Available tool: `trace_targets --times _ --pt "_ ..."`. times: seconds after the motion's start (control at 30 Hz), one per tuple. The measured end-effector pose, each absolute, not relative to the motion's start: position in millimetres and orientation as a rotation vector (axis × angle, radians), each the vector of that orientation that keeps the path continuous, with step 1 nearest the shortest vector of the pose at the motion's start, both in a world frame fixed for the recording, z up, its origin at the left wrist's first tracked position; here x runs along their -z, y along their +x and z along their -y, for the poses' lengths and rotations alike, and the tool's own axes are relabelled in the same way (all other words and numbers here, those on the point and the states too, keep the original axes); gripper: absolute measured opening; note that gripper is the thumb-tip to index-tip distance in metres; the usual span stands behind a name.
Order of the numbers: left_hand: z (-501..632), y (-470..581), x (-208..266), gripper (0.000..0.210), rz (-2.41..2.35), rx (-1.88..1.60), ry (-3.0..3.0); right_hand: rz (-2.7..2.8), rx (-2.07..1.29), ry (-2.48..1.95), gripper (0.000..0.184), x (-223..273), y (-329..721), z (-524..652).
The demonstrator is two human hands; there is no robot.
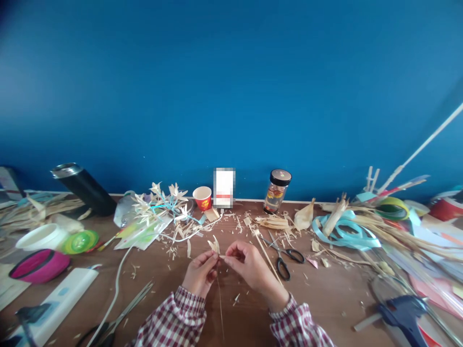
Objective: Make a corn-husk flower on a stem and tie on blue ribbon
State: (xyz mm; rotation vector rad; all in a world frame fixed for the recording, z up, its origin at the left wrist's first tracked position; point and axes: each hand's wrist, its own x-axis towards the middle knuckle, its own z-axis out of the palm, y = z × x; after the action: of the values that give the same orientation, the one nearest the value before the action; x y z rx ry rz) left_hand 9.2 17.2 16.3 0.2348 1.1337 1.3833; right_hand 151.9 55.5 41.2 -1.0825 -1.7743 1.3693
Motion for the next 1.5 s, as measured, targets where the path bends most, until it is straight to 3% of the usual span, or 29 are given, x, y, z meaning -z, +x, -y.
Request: trace_targets --times 0.33,0.77,0.93,1.03,1.27,1.4,1.5 --pt "-13.2 14.8 -14.2 0.026 -1.145 -1.299 0.353 1.759 -1.402 -1.036 0.005 -45.9 147.9 -53.0" --pt "-11.0 16.7 -16.4 0.026 -1.128 -1.274 0.370 1.618 -1.346 -1.109 0.016 -38.1 145.9 -54.4" --pt "-13.1 14.3 -14.9 0.027 -1.093 -1.278 0.322 1.614 -1.476 -1.070 0.006 -47.5 156.0 -54.4" --pt "-13.4 14.2 -14.1 0.028 -1.099 -1.279 0.342 1.671 -1.532 -1.081 0.011 -48.8 164.0 -56.7" --pt "-9.4 16.3 -20.3 0.026 -1.083 -1.154 0.441 1.954 -1.263 -1.138 0.027 -51.5 175.9 -62.1" --pt "-8.0 15.4 -19.5 0.025 -1.051 -1.048 0.514 2.014 -1.231 -1.098 0.018 -55.1 179.1 -62.6" --pt "-7.4 15.5 -15.0 0.026 -1.022 -1.000 0.565 2.011 -1.301 -1.060 0.021 -55.7 179.8 -62.8"
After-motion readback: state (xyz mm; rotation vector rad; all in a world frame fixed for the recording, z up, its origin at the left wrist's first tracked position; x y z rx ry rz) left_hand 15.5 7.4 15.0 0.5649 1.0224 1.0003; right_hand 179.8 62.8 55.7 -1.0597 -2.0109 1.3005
